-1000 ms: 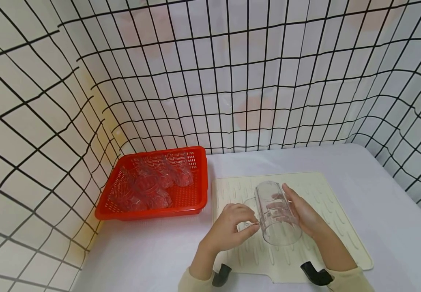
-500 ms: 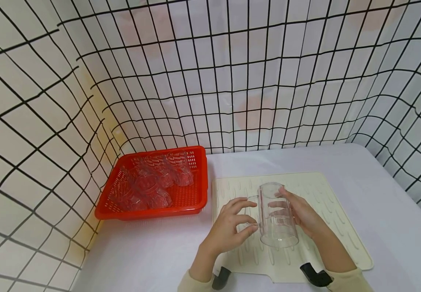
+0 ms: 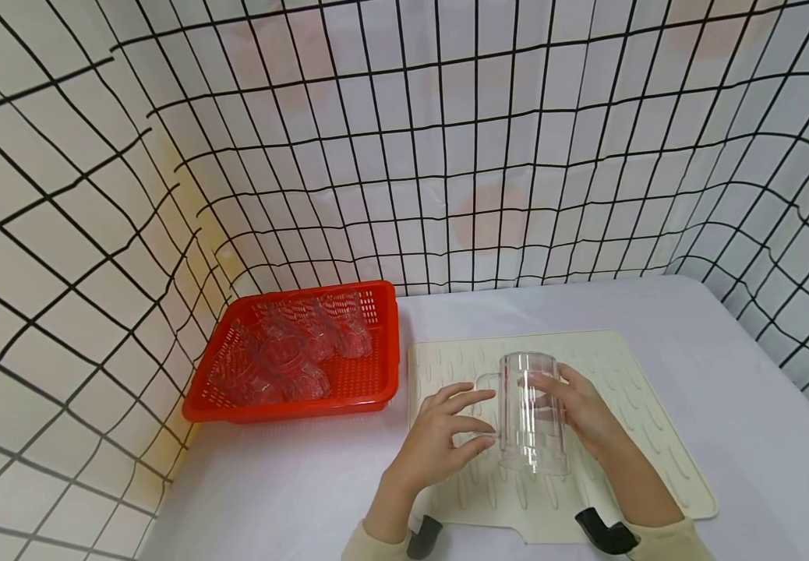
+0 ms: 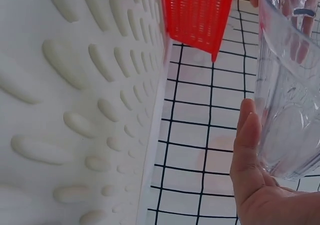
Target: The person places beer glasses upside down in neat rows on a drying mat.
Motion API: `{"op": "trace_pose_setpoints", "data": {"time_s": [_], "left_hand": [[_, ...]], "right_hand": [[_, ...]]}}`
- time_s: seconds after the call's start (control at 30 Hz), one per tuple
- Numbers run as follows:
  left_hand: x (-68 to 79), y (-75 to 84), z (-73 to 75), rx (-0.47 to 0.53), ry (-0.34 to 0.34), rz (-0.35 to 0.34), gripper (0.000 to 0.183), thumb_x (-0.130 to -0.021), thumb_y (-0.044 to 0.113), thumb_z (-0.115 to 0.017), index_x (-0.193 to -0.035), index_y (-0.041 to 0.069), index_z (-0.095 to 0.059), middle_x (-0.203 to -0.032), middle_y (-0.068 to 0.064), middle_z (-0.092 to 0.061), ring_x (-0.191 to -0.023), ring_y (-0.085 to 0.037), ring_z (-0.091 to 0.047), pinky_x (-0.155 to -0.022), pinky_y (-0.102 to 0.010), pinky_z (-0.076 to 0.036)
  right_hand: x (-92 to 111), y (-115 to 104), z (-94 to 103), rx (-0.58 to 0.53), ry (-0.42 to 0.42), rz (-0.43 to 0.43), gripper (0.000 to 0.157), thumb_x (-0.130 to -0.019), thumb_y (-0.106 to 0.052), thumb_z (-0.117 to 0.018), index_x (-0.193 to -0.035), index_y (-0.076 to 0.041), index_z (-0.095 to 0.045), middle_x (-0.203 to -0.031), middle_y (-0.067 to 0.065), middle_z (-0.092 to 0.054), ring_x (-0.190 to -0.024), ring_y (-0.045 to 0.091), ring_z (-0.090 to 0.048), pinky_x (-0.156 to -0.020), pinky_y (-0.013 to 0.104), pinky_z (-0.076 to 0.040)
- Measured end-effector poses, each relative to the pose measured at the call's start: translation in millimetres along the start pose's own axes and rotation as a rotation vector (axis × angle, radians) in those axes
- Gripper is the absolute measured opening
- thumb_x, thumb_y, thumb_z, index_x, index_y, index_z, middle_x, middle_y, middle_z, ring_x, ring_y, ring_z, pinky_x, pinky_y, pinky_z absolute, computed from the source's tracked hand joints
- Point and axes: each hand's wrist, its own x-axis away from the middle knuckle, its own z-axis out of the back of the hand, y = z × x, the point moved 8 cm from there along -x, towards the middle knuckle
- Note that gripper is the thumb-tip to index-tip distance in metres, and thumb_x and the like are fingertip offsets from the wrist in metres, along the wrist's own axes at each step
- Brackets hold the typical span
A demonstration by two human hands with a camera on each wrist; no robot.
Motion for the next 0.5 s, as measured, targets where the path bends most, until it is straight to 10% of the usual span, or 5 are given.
{"op": "trace_pose_setpoints", "data": {"time_s": [0.5], "left_hand": [[-0.5, -17.9, 30.2, 0.376, 0.299, 0.181, 0.042, -0.094, 0.010, -0.060, -0.136, 0.011, -0.053, -0.138, -0.006, -0.053, -0.123, -0.025, -0.051, -0.095, -0.045, -0.044]], "right_hand": [[9, -25, -1.3, 0.043, -0.002, 0.276, 0.044, -0.098, -0.010, -0.053, -0.138, -0.004, -0.038, -0.116, 0.005, -0.065, -0.091, 0.017, -0.067, -0.077, 0.029, -0.054]]}}
